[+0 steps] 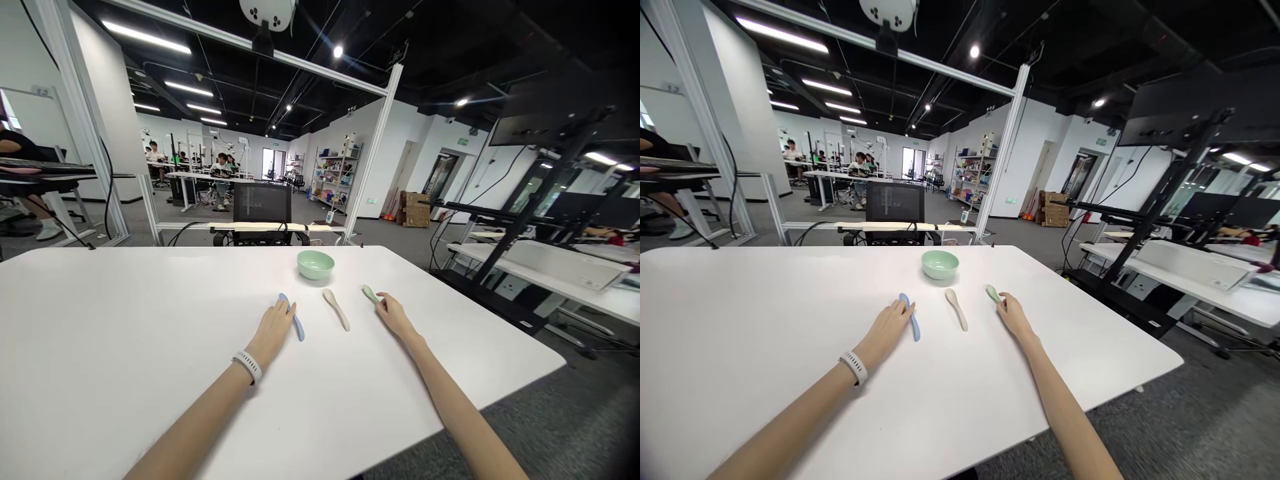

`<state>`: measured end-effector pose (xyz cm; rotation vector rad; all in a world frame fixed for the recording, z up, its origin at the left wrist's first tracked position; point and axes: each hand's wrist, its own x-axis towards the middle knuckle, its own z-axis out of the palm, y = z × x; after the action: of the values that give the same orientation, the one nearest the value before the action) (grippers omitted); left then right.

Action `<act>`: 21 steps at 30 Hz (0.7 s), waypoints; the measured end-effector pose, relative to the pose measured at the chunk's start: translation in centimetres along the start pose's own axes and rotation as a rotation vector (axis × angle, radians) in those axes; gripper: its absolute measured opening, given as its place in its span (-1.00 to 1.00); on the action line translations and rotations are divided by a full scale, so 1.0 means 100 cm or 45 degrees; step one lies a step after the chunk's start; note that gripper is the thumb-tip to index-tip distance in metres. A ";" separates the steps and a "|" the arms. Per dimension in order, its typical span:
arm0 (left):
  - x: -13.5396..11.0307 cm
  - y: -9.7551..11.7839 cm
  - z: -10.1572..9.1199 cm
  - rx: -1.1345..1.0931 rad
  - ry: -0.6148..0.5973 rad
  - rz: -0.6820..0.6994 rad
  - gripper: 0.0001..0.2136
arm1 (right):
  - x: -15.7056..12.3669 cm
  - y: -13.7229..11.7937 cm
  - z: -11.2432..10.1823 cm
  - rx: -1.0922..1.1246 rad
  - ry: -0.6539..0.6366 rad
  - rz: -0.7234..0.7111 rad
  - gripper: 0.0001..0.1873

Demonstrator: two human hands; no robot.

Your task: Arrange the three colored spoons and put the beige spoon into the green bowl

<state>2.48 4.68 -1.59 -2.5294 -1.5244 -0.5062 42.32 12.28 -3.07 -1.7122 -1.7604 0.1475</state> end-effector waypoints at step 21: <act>-0.021 0.008 0.020 -0.328 0.068 0.007 -0.37 | -0.005 0.011 0.001 -0.028 0.138 0.013 -0.26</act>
<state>2.75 3.17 -4.17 -2.6799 -1.5212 -0.8108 43.16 12.02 -3.91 -1.7125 -1.6805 0.0387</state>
